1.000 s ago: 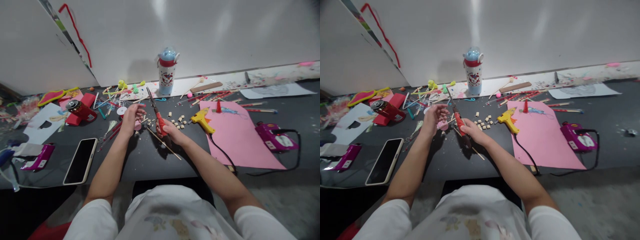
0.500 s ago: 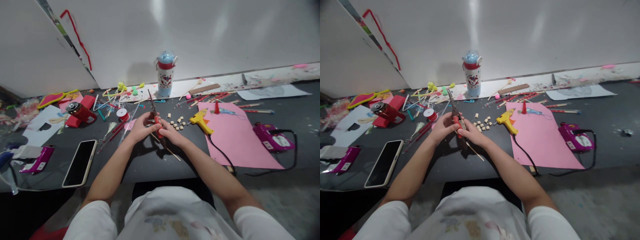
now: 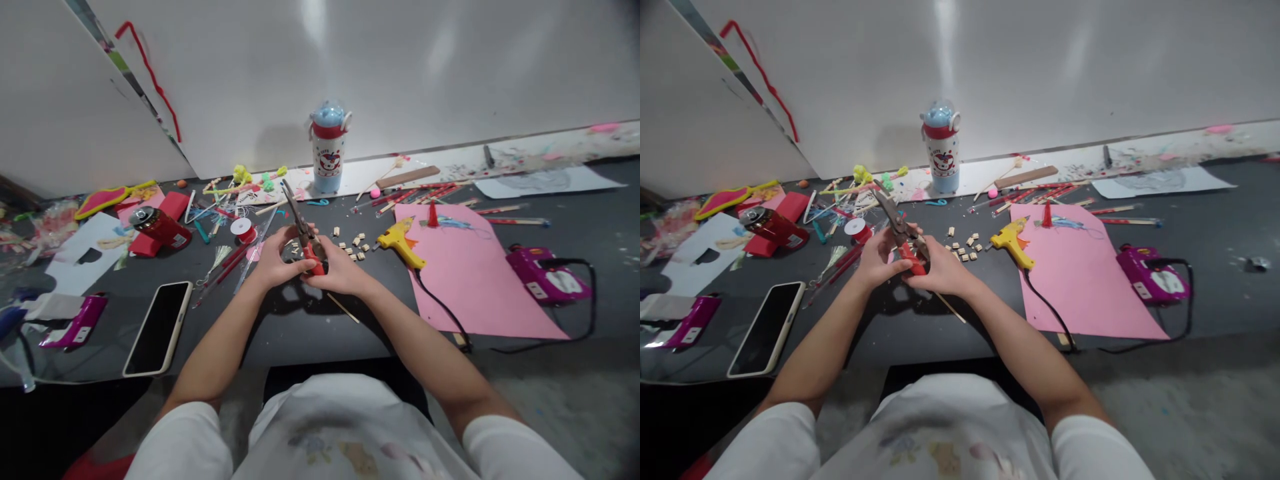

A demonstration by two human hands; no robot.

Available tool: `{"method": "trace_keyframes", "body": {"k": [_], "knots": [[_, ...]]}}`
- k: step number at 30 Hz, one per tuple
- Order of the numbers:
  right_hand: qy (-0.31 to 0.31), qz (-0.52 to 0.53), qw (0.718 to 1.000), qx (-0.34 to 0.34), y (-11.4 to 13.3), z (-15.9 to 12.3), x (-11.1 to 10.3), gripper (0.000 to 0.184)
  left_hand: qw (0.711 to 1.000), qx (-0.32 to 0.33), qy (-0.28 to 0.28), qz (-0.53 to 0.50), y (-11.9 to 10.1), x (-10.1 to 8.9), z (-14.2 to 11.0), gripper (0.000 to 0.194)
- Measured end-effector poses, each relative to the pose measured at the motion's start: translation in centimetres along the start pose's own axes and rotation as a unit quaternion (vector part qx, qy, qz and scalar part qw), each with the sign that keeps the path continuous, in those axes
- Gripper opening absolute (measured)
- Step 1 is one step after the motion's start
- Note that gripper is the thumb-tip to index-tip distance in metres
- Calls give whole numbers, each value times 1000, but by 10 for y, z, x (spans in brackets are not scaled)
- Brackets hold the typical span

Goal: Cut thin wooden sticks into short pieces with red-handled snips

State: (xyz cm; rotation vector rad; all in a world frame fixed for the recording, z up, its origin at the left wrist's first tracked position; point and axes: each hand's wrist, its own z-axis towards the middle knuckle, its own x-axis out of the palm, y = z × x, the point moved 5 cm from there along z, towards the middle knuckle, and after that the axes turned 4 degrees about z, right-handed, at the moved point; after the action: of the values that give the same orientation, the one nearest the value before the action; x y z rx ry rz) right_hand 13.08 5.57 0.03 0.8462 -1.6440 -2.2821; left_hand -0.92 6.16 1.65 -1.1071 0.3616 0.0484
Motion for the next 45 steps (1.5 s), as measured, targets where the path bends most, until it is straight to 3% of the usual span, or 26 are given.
{"method": "trace_keyframes", "body": {"k": [7, 13, 24, 33, 38, 45], "knots": [[-43, -106, 993, -35, 5, 0, -1, 64, 999, 34, 39, -4, -7, 0, -1, 68], [-49, -125, 991, -23, 7, -1, -3, 65, 999, 22, 41, -14, -7, 0, -2, 72], [-35, -118, 992, 36, 1, -1, -3, 41, 999, -6, 34, -13, 5, 0, -1, 69], [-8, -39, 994, 100, -10, 1, -2, 38, 994, -68, 44, -72, 9, 1, 6, 69], [23, 46, 991, 124, -19, 2, 2, 42, 990, -67, -69, -102, 19, -29, 14, 74], [66, 31, 989, 126, -18, 1, 4, 39, 968, 2, -245, 44, 7, -62, 9, 45]]}}
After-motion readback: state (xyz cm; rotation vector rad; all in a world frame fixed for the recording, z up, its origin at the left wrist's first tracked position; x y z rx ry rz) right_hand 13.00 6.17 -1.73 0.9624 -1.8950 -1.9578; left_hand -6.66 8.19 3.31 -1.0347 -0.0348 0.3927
